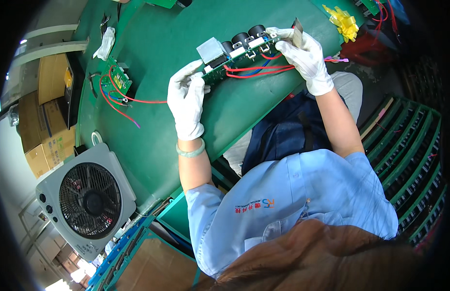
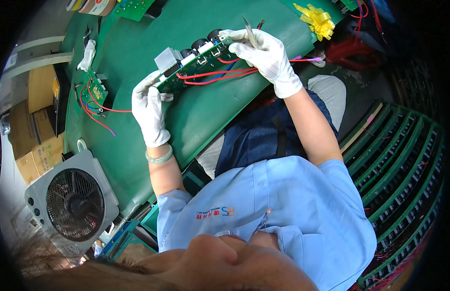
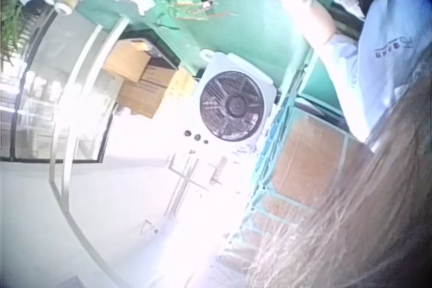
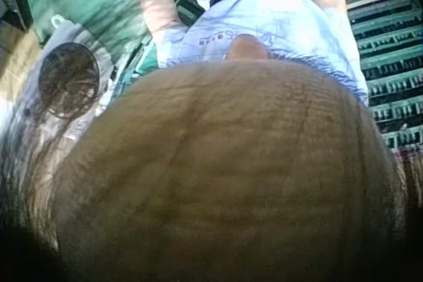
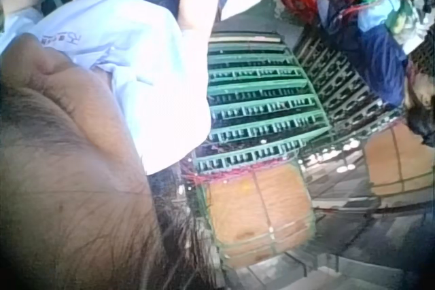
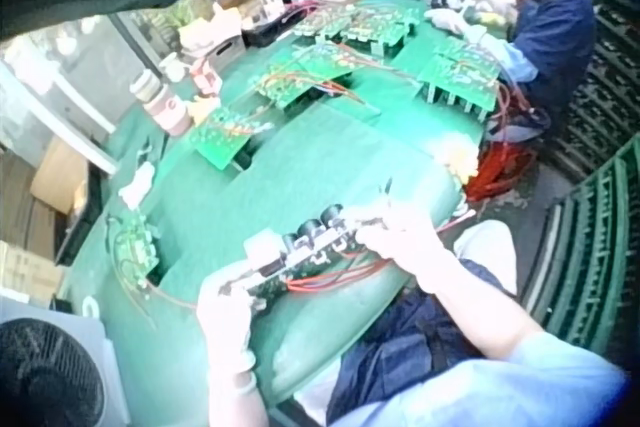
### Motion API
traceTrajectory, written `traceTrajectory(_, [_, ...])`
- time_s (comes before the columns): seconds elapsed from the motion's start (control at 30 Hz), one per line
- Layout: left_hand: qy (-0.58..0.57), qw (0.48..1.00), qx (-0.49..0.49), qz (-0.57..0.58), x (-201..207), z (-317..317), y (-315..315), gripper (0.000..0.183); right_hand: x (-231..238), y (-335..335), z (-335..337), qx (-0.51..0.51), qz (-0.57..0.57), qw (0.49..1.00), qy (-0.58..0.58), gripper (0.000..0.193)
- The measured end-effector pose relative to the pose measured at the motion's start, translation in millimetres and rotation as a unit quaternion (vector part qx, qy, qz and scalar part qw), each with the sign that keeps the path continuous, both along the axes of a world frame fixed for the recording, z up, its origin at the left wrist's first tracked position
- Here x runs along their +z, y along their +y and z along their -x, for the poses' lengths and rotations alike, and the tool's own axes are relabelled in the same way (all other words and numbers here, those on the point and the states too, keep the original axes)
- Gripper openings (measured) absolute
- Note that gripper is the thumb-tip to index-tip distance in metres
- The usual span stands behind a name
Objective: The person assembles electronic circuit boards on a green workbench. They use a small metal tool to press components onto the boards, connect wires, and flip the boards to inspect both sides. The person handles multiple boards sequentially, placing finished ones aside.
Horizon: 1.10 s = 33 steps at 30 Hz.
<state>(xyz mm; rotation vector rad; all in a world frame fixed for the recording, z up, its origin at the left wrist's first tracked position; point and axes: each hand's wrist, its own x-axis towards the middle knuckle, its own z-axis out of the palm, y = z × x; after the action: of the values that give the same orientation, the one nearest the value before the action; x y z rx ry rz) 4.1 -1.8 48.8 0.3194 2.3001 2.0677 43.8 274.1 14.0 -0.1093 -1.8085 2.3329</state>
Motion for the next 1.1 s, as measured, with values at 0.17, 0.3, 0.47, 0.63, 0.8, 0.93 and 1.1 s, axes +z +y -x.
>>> traceTrajectory(0.17, [-0.015, 1.0, 0.012, 0.006, 2, -2, 1, 0.023, 10, -1, -2, -0.001, -0.005, 1.0, -0.011, 0.026])
traceTrajectory(0.3, [-0.018, 1.0, 0.015, 0.008, 0, -3, 1, 0.024, 13, -2, -3, 0.005, 0.033, 0.999, -0.035, 0.026])
traceTrajectory(0.47, [-0.016, 1.0, 0.015, -0.002, -3, -4, 0, 0.023, 12, -2, -3, 0.003, 0.025, 0.999, -0.036, 0.026])
traceTrajectory(0.63, [-0.013, 1.0, 0.019, 0.001, -1, -5, 2, 0.022, 0, -3, 0, -0.014, 0.014, 1.0, -0.021, 0.026])
traceTrajectory(0.8, [-0.007, 1.0, 0.013, -0.005, 1, -6, 4, 0.021, -5, 0, 0, -0.001, 0.032, 0.999, -0.02, 0.029])
traceTrajectory(0.93, [-0.014, 1.0, 0.013, 0.001, 2, -7, 3, 0.022, -6, -1, 0, -0.007, 0.042, 0.999, 0.003, 0.029])
traceTrajectory(1.1, [-0.045, 0.998, 0.003, -0.045, 2, -8, 1, 0.022, -3, 1, -2, 0.002, 0.035, 0.999, -0.029, 0.03])
